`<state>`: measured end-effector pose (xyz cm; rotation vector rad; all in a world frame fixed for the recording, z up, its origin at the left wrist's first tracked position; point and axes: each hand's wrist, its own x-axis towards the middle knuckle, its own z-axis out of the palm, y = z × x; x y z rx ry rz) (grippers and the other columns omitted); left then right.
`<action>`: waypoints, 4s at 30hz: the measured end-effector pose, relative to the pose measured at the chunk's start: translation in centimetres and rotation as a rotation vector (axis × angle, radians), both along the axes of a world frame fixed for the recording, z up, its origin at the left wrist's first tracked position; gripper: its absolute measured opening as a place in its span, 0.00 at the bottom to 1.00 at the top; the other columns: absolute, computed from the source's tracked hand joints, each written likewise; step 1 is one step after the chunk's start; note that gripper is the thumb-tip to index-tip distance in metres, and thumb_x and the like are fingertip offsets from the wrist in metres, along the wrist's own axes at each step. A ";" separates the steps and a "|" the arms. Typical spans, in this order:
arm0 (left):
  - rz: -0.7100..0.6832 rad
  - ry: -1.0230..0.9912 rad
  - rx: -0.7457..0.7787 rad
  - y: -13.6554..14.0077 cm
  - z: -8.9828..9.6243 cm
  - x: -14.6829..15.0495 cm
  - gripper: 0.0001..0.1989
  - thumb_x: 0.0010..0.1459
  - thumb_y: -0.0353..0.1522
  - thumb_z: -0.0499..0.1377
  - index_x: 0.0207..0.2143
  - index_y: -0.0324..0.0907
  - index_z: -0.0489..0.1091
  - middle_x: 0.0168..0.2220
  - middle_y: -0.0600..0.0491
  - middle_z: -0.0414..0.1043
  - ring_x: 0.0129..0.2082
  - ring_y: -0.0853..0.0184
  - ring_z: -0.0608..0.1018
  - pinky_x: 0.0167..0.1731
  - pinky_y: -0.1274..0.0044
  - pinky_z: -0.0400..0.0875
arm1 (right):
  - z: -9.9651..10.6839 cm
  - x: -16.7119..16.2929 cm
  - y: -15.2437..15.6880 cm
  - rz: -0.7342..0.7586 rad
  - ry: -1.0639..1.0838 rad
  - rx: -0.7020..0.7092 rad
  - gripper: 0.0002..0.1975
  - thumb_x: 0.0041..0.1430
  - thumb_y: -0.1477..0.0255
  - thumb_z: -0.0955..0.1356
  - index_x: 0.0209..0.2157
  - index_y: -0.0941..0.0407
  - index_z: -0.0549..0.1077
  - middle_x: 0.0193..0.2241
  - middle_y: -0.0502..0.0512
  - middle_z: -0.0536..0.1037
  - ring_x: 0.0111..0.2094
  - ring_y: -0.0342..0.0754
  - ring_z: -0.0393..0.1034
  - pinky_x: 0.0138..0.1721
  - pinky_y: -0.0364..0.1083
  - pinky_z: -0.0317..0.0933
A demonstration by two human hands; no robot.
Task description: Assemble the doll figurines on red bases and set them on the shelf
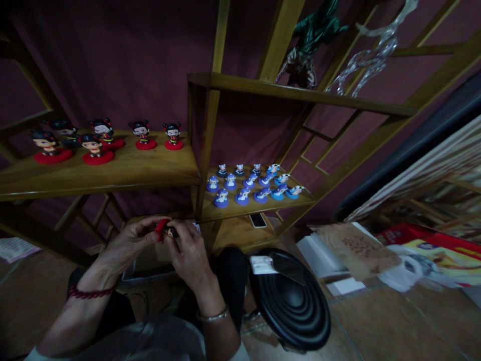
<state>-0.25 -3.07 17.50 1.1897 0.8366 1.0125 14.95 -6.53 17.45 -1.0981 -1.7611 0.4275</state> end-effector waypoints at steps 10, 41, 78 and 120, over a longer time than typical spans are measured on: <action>-0.013 0.001 0.016 0.0 -0.1 -0.2 0.20 0.41 0.31 0.66 0.40 0.41 0.72 0.36 0.51 0.74 0.37 0.67 0.74 0.40 0.77 0.67 | 0.2 -0.5 0.1 -0.040 0.136 -0.141 0.08 0.54 0.74 0.63 0.37 0.56 0.70 0.33 0.51 0.75 0.36 0.43 0.69 0.39 0.41 0.60; -0.032 0.021 -0.029 -0.1 0.2 -0.3 0.20 0.40 0.32 0.67 0.39 0.42 0.72 0.35 0.53 0.74 0.37 0.68 0.74 0.39 0.78 0.66 | -0.5 -0.6 0.1 0.024 0.266 -0.241 0.08 0.56 0.71 0.64 0.38 0.55 0.71 0.32 0.51 0.75 0.34 0.43 0.68 0.37 0.41 0.61; -0.049 0.002 -0.007 -0.2 -0.2 -0.5 0.20 0.39 0.32 0.67 0.38 0.40 0.71 0.33 0.52 0.73 0.36 0.66 0.74 0.39 0.76 0.66 | -0.4 -0.9 0.1 0.024 0.294 -0.375 0.09 0.54 0.69 0.64 0.36 0.57 0.71 0.28 0.50 0.74 0.28 0.42 0.67 0.30 0.39 0.61; 0.020 -0.004 -0.065 -0.7 -1.4 -0.3 0.19 0.45 0.35 0.64 0.42 0.41 0.73 0.37 0.50 0.75 0.37 0.65 0.73 0.39 0.76 0.67 | -0.8 -0.3 0.1 -0.013 0.150 -0.221 0.09 0.55 0.73 0.64 0.39 0.53 0.71 0.36 0.52 0.75 0.39 0.45 0.68 0.42 0.44 0.60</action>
